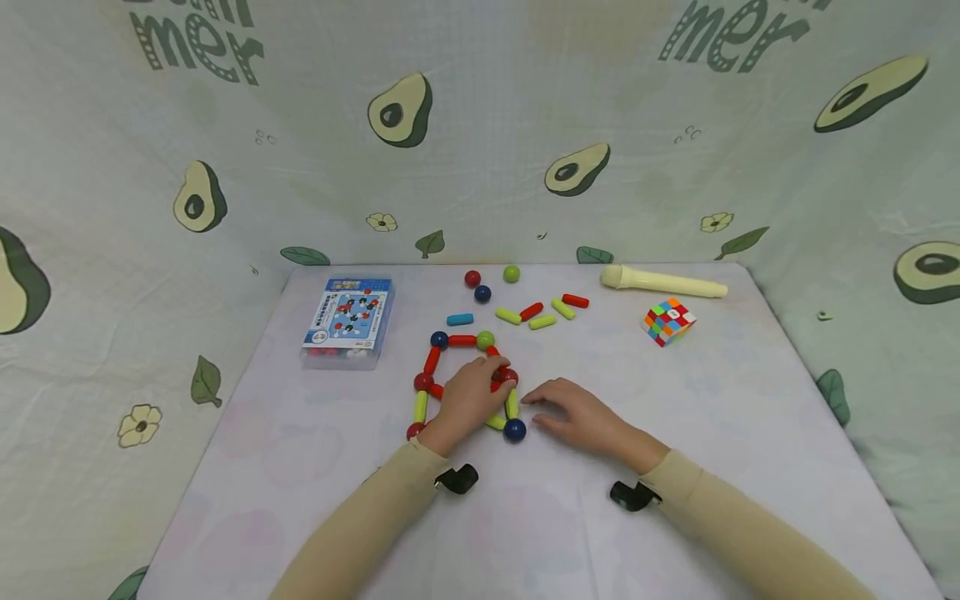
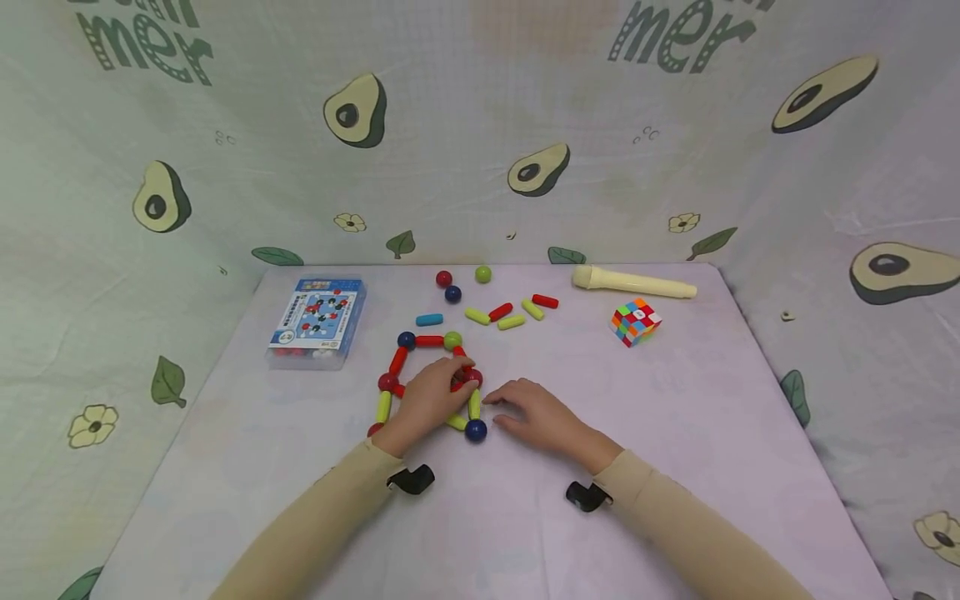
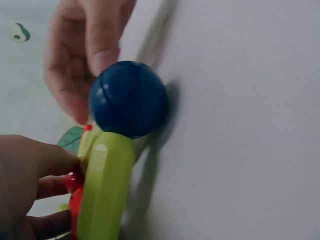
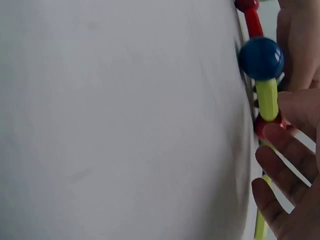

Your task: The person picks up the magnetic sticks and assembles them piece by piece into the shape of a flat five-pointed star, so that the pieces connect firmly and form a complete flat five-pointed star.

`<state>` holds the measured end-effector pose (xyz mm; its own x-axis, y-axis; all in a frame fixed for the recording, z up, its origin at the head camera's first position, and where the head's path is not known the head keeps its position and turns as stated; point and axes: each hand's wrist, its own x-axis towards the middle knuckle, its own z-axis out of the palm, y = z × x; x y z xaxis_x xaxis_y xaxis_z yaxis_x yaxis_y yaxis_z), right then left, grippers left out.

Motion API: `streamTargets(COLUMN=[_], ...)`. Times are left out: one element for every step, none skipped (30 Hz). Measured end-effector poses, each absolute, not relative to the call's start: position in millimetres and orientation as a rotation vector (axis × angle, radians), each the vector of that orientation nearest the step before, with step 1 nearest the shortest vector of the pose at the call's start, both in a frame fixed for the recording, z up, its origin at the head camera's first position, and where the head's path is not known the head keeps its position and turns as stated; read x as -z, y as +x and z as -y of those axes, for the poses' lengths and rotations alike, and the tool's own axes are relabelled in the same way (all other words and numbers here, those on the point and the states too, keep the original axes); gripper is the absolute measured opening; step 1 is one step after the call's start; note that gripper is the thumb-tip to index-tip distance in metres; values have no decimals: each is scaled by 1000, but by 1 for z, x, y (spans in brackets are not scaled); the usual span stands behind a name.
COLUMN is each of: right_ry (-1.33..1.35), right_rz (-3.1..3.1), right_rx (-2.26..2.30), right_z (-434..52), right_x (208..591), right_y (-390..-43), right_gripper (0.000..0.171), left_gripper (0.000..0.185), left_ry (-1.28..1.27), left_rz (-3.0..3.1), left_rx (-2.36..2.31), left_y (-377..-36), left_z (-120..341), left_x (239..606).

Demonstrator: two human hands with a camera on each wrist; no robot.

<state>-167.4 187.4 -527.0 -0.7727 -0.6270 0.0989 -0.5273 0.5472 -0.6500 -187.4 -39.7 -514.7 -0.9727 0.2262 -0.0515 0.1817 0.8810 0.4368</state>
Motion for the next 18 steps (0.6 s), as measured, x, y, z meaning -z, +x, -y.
streamTargets(right_ry=[-946,-901,-861,-820,-780,-740,-705,-671,-638,-608,-583,-566,-557,-551,-550,-556,-563,-572], right_rz=[-2659,-2686,-2716,-2744,-2771,-2799,-2826,-2851,-2872,-2888,-2900,-2908,-2911,-2909,-2905,-2897,-2886,-2875], right_rx=[1032,1033,1032,1035,1034,1026,1012,990,965,936,903,870,846,826,811,797,780,762], right_z=[-190,-193,-196,-199,-202,-205,-207,-209,-210,-211,-212,-211,-211,-210,-208,-207,-205,-204], right_x=[526,525,524,522,521,520,519,518,517,516,516,515,514,513,511,511,510,510], right_y=[-173,-179,-185,-193,-201,-209,-217,-225,-232,-239,-246,-253,-258,-264,-269,-273,-277,-281], right_gripper=[31,31,31,31,32,32,33,34,35,36,37,38,40,41,43,44,45,46], left_gripper=[43,42,41,40,40,40,40,40,40,40,40,40,39,39,39,39,39,39], left_ry=[316,317,321,330,341,350,360,368,375,379,379,377,375,372,367,361,354,348], left_rz=[-2953,-2957,-2954,-2951,-2949,-2946,-2942,-2941,-2939,-2941,-2944,-2945,-2948,-2950,-2953,-2956,-2959,-2960], left_rx=[-667,-670,-683,-697,-705,-717,-725,-731,-737,-739,-745,-757,-765,-777,-786,-793,-802,-806], left_y=[-188,-188,-187,-187,-186,-185,-184,-183,-182,-181,-180,-179,-179,-179,-179,-179,-179,-178], left_z=[38,37,36,36,35,35,34,34,34,34,34,34,34,35,35,36,36,37], left_x=[516,518,519,520,521,521,521,522,522,523,523,524,524,525,525,526,526,526])
